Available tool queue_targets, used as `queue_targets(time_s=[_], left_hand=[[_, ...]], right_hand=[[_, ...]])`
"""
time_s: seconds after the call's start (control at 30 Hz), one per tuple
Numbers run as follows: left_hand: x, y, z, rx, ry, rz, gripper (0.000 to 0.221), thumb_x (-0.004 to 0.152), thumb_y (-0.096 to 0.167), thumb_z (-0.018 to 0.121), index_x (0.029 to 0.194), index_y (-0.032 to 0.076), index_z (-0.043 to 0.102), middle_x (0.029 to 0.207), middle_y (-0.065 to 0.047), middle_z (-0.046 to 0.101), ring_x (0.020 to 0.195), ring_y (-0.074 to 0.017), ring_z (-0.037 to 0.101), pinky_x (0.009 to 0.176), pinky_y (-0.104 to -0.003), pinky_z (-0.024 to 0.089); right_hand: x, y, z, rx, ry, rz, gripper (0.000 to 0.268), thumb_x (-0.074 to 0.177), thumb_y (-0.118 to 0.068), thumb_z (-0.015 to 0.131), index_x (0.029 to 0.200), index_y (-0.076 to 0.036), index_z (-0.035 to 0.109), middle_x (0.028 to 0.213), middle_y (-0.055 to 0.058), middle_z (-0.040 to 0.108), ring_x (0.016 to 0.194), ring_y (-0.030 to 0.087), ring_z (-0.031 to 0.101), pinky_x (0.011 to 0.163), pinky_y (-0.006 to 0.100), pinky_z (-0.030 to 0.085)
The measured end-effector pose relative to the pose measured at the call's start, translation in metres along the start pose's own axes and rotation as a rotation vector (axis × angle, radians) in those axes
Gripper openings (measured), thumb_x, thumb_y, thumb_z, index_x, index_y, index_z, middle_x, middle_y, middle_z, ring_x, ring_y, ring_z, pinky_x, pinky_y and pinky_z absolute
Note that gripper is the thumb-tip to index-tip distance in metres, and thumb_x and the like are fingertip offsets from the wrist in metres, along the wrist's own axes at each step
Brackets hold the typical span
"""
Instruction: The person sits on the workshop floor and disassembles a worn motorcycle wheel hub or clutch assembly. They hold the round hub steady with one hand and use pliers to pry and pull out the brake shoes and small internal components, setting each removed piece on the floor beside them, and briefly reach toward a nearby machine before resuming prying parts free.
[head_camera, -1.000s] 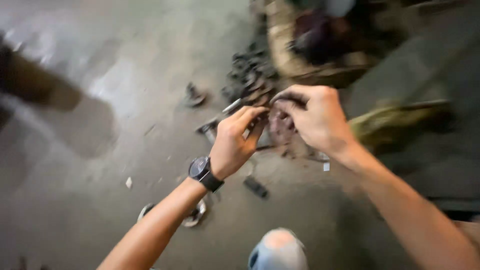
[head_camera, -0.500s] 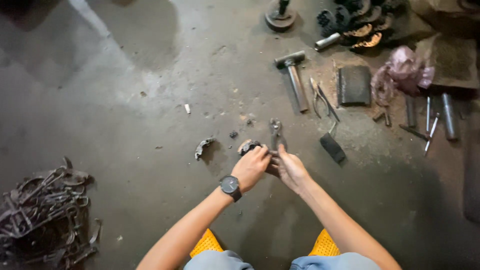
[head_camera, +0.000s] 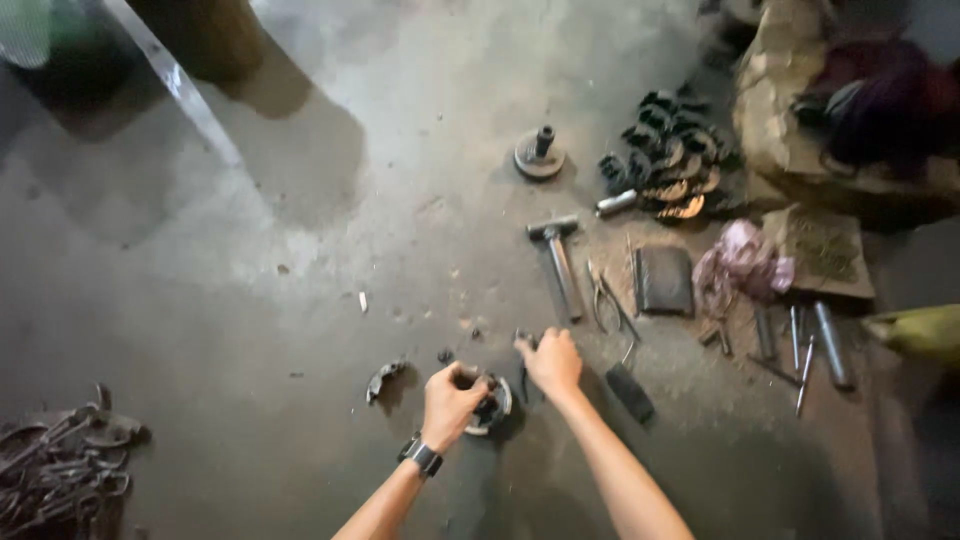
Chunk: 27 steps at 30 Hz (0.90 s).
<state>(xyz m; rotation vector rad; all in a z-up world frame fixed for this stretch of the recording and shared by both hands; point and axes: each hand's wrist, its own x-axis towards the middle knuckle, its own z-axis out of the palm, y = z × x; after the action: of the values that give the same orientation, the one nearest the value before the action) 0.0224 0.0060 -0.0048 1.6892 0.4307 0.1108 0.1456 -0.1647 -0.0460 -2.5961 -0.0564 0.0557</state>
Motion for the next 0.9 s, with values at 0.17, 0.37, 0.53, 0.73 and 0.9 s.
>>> queue_targets(time_s=[0.17,0.37,0.53,0.73,0.9], left_hand=[[0.011,0.021,-0.008,-0.260,-0.076,-0.220,0.021,0.078,0.006,0.080,0.096,-0.001,0.072,0.079,-0.008,0.078,0.070,-0.0124,0.073,0.066,-0.027,0.057],[0.034,-0.010,-0.018,-0.335,0.077,-0.223,0.024,0.088,0.009,0.072,0.098,-0.013,0.076,0.084,-0.014,0.078,0.072,-0.0166,0.071,0.068,-0.030,0.058],[0.044,0.011,-0.019,-0.785,0.125,-0.190,0.026,0.093,0.011,0.072,0.109,-0.009,0.073,0.095,-0.015,0.073,0.079,-0.0207,0.073,0.075,-0.036,0.062],[0.031,0.032,-0.034,-0.795,0.129,-0.138,0.022,0.089,0.006,0.072,0.106,-0.008,0.073,0.095,-0.014,0.077,0.082,-0.0211,0.076,0.079,-0.036,0.063],[0.019,0.015,-0.035,-0.518,0.157,-0.060,0.015,0.091,0.005,0.075,0.100,-0.007,0.078,0.089,-0.011,0.077,0.079,-0.0146,0.072,0.076,-0.029,0.059]], right_hand=[[-0.006,0.014,0.016,-0.158,-0.049,-0.163,0.037,0.075,-0.023,0.080,0.099,-0.001,0.062,0.102,0.025,0.066,0.097,0.044,0.066,0.078,0.052,0.054],[-0.005,-0.013,-0.139,0.543,0.212,0.028,0.026,0.100,-0.019,0.068,0.115,-0.001,0.057,0.089,0.014,0.069,0.073,0.023,0.065,0.064,0.037,0.052],[-0.007,0.000,-0.140,0.925,-0.043,0.084,0.020,0.105,-0.019,0.061,0.109,0.000,0.060,0.085,0.011,0.069,0.062,0.016,0.057,0.054,0.032,0.046],[-0.044,-0.011,-0.070,0.427,-0.511,0.104,0.030,0.102,-0.028,0.055,0.105,-0.004,0.072,0.084,0.007,0.073,0.069,0.018,0.063,0.061,0.037,0.052],[-0.069,-0.042,-0.035,0.532,-0.580,-0.089,0.033,0.100,-0.027,0.053,0.099,0.000,0.071,0.081,0.011,0.077,0.076,0.016,0.071,0.071,0.038,0.055]])
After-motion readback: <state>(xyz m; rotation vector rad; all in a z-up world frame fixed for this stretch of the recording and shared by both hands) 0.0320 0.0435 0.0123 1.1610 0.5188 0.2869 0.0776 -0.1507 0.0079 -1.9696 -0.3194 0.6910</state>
